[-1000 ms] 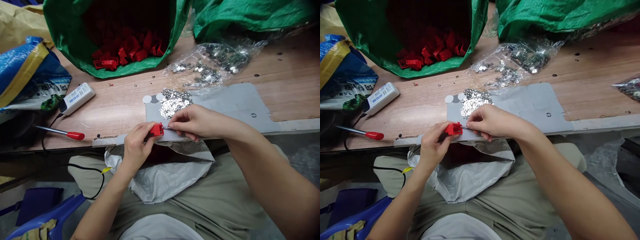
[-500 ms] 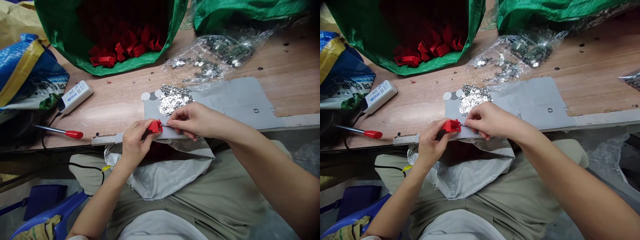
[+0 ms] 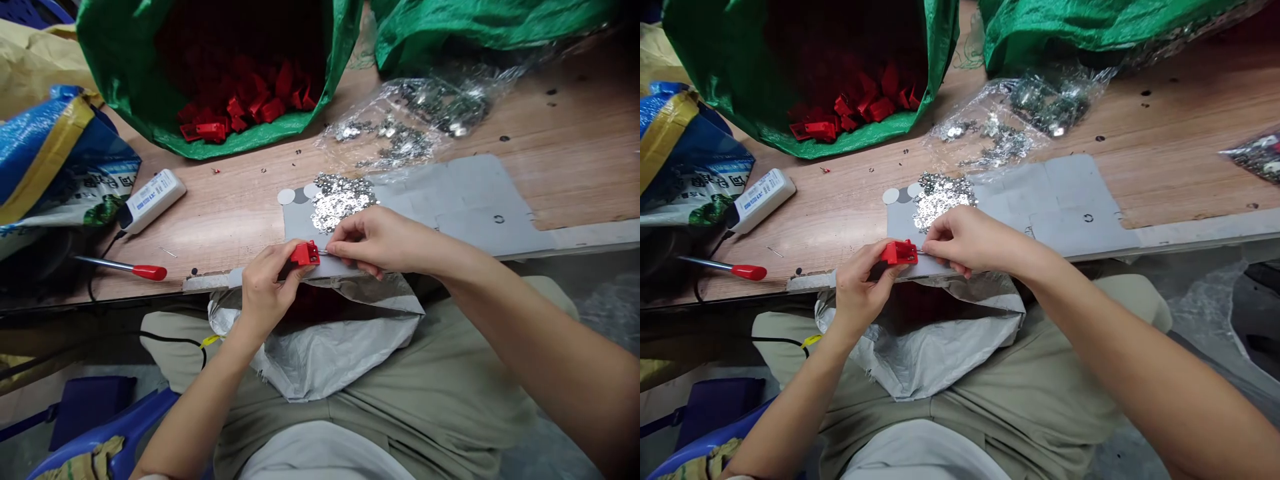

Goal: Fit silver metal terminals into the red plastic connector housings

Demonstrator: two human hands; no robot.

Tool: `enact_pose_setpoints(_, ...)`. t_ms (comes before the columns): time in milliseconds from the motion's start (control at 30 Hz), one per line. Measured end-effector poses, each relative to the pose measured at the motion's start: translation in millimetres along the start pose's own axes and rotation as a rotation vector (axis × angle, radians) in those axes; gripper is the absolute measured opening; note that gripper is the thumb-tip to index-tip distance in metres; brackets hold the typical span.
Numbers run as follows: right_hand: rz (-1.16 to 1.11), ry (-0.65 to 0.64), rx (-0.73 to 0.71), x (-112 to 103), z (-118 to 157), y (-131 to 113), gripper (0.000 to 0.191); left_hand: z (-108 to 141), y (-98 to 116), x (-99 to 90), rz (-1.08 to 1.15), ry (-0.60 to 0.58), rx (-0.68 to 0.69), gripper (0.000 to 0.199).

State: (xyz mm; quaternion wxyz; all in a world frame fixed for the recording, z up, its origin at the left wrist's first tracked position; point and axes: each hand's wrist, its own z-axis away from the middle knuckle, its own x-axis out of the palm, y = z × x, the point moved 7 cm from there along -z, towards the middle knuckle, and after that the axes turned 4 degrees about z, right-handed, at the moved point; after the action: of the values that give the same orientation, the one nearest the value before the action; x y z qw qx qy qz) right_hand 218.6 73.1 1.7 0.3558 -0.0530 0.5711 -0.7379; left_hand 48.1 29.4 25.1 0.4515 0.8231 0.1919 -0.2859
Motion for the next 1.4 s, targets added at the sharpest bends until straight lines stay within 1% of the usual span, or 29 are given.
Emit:
enact_pose_setpoints(233, 0.044, -0.029, 0.015, 1.0, -1.8, -3.2, 0.019, -0.1, -1.0, 0.8, 0.006, -0.010, 0.021, 0.023)
enact_pose_setpoints(400, 0.110, -0.018, -0.002, 1.8, -0.7, -6.1, 0.017, -2.0, 1.4, -0.2, -0.014, 0.000, 0.032, 0.024)
enact_pose_setpoints(600, 0.042, -0.041, 0.027, 2.1, 0.6, -3.5, 0.018, -0.6, 1.5, -0.6, -0.014, 0.002, 0.018, 0.023)
enact_pose_setpoints(767, 0.131, -0.030, 0.047, 2.1, -0.3, -5.2, 0.017, 0.3, 0.6, 0.4, -0.021, -0.002, 0.032, 0.025)
enact_pose_setpoints(867, 0.231, 0.007, 0.044, 1.0, -1.6, -11.3, 0.016, -0.8, 0.9, 0.2, -0.026, -0.004, 0.044, 0.024)
enact_pose_setpoints(967, 0.328, 0.085, 0.001, -2.2, -4.6, -22.5, 0.016, -2.3, 1.8, 0.1, -0.022, -0.022, 0.052, 0.023)
enact_pose_setpoints(1067, 0.345, 0.111, -0.030, -2.2, -7.8, -29.0, 0.017, -3.4, 1.8, -0.2, -0.028, -0.028, 0.044, 0.022)
enact_pose_setpoints(1167, 0.313, 0.088, -0.043, -0.9, -8.9, -26.1, 0.016, -3.3, 0.5, 0.2, -0.029, -0.012, 0.043, 0.023)
enact_pose_setpoints(1267, 0.174, 0.033, -0.094, 0.8, -5.8, -19.1, 0.018, -1.4, -3.5, 2.5, 0.001, -0.001, 0.031, 0.023)
enact_pose_setpoints(1333, 0.016, -0.007, -0.137, 2.4, -0.7, -14.2, 0.021, 0.1, -7.4, 2.2, 0.063, 0.012, -0.019, 0.023)
enact_pose_setpoints(1400, -0.133, 0.015, -0.182, 2.2, 7.0, -10.8, 0.024, 1.6, -11.1, -3.7, 0.217, 0.075, -0.125, 0.030)
